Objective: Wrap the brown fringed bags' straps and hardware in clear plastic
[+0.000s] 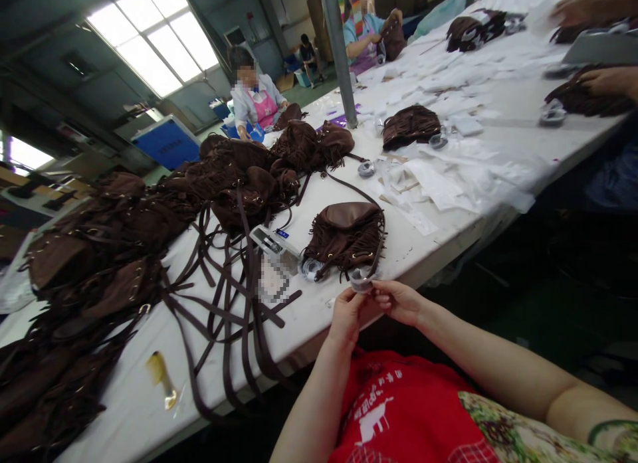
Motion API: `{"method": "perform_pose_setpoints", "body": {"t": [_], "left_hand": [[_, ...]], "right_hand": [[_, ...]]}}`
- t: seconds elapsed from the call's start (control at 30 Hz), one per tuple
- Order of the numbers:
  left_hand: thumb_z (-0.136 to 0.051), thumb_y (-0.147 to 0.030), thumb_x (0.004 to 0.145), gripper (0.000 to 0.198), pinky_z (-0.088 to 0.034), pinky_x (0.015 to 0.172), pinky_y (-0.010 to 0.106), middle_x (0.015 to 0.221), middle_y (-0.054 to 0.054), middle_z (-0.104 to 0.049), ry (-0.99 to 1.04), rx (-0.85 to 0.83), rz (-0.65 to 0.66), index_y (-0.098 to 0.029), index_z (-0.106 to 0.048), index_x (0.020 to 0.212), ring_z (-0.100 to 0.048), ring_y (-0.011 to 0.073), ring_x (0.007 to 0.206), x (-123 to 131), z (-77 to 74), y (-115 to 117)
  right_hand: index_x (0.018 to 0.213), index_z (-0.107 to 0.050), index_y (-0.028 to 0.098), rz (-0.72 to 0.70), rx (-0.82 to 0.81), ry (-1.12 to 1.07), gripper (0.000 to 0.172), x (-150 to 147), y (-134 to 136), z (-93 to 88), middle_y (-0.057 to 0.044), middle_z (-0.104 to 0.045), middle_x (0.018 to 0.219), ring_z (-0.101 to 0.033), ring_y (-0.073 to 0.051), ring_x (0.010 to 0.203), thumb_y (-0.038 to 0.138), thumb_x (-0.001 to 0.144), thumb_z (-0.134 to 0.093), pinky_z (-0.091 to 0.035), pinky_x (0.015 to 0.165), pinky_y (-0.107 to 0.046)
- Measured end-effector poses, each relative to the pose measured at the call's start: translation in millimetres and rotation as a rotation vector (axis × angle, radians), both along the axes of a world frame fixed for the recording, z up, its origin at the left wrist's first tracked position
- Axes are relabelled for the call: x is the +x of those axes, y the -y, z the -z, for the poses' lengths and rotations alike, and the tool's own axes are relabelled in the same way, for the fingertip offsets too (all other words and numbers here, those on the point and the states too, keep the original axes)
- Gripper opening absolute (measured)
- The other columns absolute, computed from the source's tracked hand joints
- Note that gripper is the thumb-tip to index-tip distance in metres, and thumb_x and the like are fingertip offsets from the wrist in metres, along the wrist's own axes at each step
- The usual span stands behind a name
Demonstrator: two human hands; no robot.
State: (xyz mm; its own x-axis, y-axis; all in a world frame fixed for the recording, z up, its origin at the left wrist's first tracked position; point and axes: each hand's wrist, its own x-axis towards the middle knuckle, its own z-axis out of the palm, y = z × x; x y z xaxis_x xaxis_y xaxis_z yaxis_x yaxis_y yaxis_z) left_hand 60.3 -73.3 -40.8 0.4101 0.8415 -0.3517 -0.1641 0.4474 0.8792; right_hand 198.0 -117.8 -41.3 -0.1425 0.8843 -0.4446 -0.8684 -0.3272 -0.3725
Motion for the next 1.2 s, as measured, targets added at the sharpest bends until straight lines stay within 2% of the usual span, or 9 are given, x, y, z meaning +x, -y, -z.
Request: {"method": "perform_pose_setpoints", "body": {"t": [0.23,0.4,0.47,0.53,0.6,0.67,0.77,0.97,1.2], "left_hand": [[-0.079,-0.042,0.061,0.035,-0.043,0.061,0.023,0.064,0.004,-0.067,-0.185,0.077,-0.077,-0.009,-0.073,0.074,-0.056,0.0120,0.061,1.8,-11.5,14.7],[-0.070,-0.039,0.071,0.034,-0.048,0.064,0.027,0.077,0.009,-0.069,-0.318,0.130,-0.070,-0.008,-0.071,0.084,-0.060,0.0159,0.066,-0.9,-10.6,22.8],[-0.063,-0.033,0.078,0.031,-0.050,0.067,0.030,0.090,0.013,-0.068,-0.475,0.325,-0.169,-0.009,-0.067,0.097,-0.062,0.0172,0.072,-7.4,-14.1,21.8],[-0.055,-0.027,0.084,0.029,-0.051,0.077,0.032,0.104,0.015,-0.064,-0.620,0.648,-0.245,-0.011,-0.063,0.107,-0.062,0.0192,0.087,-13.5,-22.1,18.9],[-0.048,-0.021,0.088,0.026,-0.049,0.087,0.034,0.110,0.013,-0.062,-0.706,0.929,-0.123,-0.015,-0.063,0.108,-0.060,0.0199,0.098,-15.7,-31.0,14.8],[-0.046,-0.018,0.089,0.023,-0.048,0.090,0.033,0.105,0.010,-0.064,-0.766,1.054,0.087,-0.018,-0.066,0.101,-0.060,0.0196,0.097,-12.9,-35.7,10.9],[-0.044,-0.018,0.090,0.024,-0.051,0.085,0.031,0.099,0.009,-0.067,-0.849,1.075,0.222,-0.019,-0.066,0.098,-0.063,0.0188,0.090,-3.5,-31.4,8.3],[-0.038,-0.020,0.091,0.033,-0.051,0.088,0.033,0.106,0.011,-0.068,-0.767,0.991,0.189,-0.017,-0.061,0.115,-0.063,0.0204,0.096,8.4,-22.7,15.5],[-0.047,-0.034,0.087,0.024,-0.050,0.075,0.031,0.091,0.006,-0.070,-0.710,0.816,0.283,-0.021,-0.065,0.096,-0.065,0.0210,0.082,-3.7,-25.5,-2.3]], "right_hand": [[0.071,-0.056,0.014,-0.047,-0.020,0.129,0.025,-3.8,0.9,3.6,0.008,-0.039,0.054,-0.025,-0.001,0.039,0.028,0.070,-0.076,-0.018,0.033,-0.014],[0.068,-0.053,0.015,-0.060,-0.057,0.165,0.029,-4.9,1.4,5.9,0.011,-0.033,0.050,-0.019,-0.001,0.038,0.033,0.067,-0.077,-0.013,0.033,-0.016],[0.069,-0.055,0.014,-0.062,-0.018,0.273,0.032,-3.1,3.6,7.3,0.011,-0.032,0.048,-0.021,-0.001,0.038,0.037,0.066,-0.077,-0.013,0.034,-0.017],[0.071,-0.058,0.014,-0.067,0.045,0.451,0.034,-0.4,6.7,9.1,0.010,-0.036,0.046,-0.025,-0.002,0.037,0.041,0.066,-0.077,-0.015,0.036,-0.019],[0.075,-0.061,0.013,-0.081,0.098,0.616,0.036,2.4,9.9,11.0,0.008,-0.043,0.046,-0.032,-0.004,0.038,0.045,0.066,-0.076,-0.019,0.037,-0.020],[0.076,-0.061,0.014,-0.088,0.116,0.690,0.038,4.5,11.9,12.6,0.006,-0.049,0.047,-0.039,-0.006,0.040,0.047,0.065,-0.076,-0.024,0.040,-0.021],[0.070,-0.056,0.016,-0.075,0.095,0.637,0.040,5.9,11.9,12.6,0.005,-0.052,0.050,-0.044,-0.007,0.044,0.049,0.064,-0.077,-0.029,0.042,-0.021],[0.075,-0.058,0.016,-0.047,0.126,0.464,0.038,2.1,9.2,4.9,0.004,-0.054,0.056,-0.046,-0.006,0.046,0.045,0.063,-0.079,-0.035,0.045,-0.019],[0.071,-0.058,0.015,-0.115,0.161,0.718,0.054,-1.4,-3.2,15.0,0.001,-0.057,0.052,-0.048,-0.008,0.040,0.069,0.073,-0.058,-0.037,0.041,-0.020]]}}
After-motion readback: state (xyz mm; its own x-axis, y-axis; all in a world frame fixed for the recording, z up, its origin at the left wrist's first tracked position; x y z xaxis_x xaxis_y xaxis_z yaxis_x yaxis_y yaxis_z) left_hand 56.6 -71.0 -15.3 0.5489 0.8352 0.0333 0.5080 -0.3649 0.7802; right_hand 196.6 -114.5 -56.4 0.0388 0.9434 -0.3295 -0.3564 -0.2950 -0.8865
